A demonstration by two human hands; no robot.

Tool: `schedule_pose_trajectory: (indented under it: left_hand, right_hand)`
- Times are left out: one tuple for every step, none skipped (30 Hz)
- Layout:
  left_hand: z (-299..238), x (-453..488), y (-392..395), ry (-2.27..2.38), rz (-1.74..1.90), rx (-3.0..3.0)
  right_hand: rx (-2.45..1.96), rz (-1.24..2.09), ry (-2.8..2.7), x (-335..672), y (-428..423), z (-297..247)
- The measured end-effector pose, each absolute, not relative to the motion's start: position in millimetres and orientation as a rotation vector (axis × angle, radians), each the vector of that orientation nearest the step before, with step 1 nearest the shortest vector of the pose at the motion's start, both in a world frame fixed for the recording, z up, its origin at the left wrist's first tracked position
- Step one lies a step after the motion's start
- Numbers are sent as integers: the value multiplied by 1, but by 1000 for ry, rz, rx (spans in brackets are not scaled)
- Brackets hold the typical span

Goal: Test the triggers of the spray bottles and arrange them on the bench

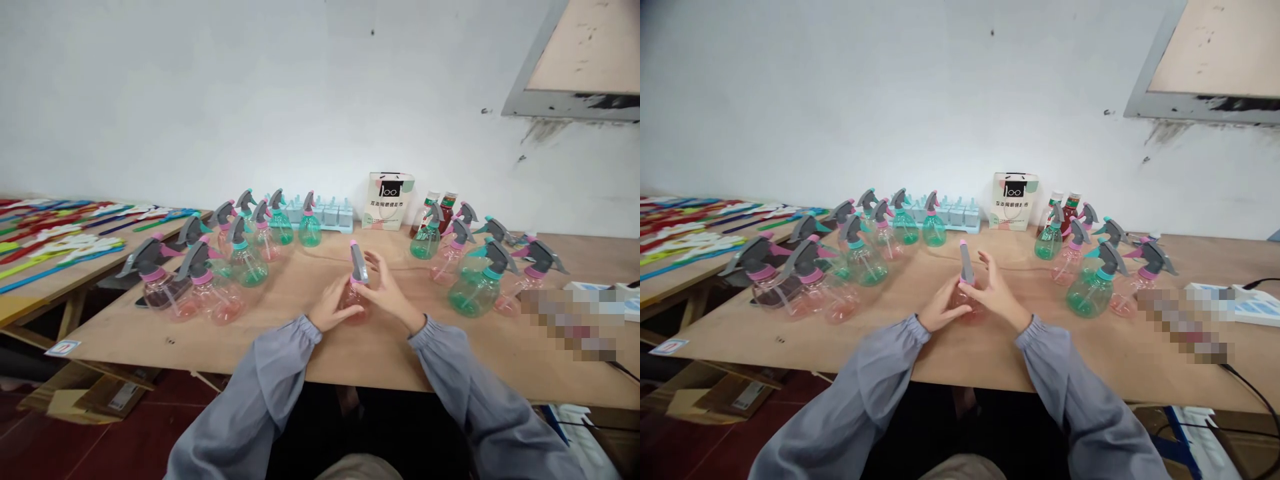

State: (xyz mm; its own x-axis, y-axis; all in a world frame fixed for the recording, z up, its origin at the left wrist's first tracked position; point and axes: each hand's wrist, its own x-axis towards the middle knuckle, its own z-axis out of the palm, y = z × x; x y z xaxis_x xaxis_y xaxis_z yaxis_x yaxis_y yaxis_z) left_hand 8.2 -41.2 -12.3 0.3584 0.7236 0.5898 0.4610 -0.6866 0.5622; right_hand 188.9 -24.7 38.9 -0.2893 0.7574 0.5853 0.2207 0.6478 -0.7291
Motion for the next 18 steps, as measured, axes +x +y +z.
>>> schedule_pose_trajectory:
  left_hand:
    - [-13, 9, -42, 1063, 1230, 2347]
    - [-13, 8, -40, 1077, 1245, 2366]
    - [-13, 5, -37, 1094, 1301, 2369]
    - [-11, -1, -32, 1116, 1397, 2347]
    - [-8, -9, -25, 1145, 1518, 2295]
    - [-4, -19, -15, 1180, 1657, 2217]
    - [2, -29, -2, 1237, 1784, 2117]
    - [10, -41, 13, 1305, 1900, 2010]
    - [18, -52, 30, 1367, 2009, 1904]
    - [26, -63, 48, 1440, 2080, 1798]
    - [33, -72, 67, 1519, 2123, 1705]
    - [40, -80, 86, 1585, 2106, 1662]
    - [45, -86, 104, 1665, 2061, 1628]
    - [49, -90, 121, 1744, 1975, 1606]
    - [51, -93, 136, 1807, 1865, 1601]
    - [53, -94, 149, 1851, 1754, 1615]
    - [54, -95, 160, 1874, 1652, 1653]
    - [55, -94, 169, 1881, 1571, 1705]
  right_hand:
    - [-748, 715, -1823, 181, -22, 40]
    - [-719, 757, -1814, 175, -18, 42]
    - [-700, 783, -1802, 172, -15, 44]
    - [-693, 797, -1789, 171, -12, 45]
    - [-695, 803, -1777, 172, -10, 46]
    - [-699, 805, -1767, 173, -7, 47]
    - [-702, 801, -1758, 176, -5, 48]
    - [-701, 796, -1754, 178, -4, 48]
    - [-698, 793, -1756, 181, -3, 48]
    - [-694, 794, -1764, 183, -3, 48]
    - [-694, 802, -1774, 185, -3, 48]
    - [-698, 820, -1790, 187, -3, 48]
    - [-704, 847, -1812, 188, -3, 49]
    - [-708, 881, -1837, 189, -4, 49]
    - [-703, 914, -1863, 189, -5, 50]
    - [-691, 945, -1890, 190, -5, 51]
    - [-676, 967, -1912, 190, -6, 52]
    - [-658, 979, -1934, 190, -6, 53]
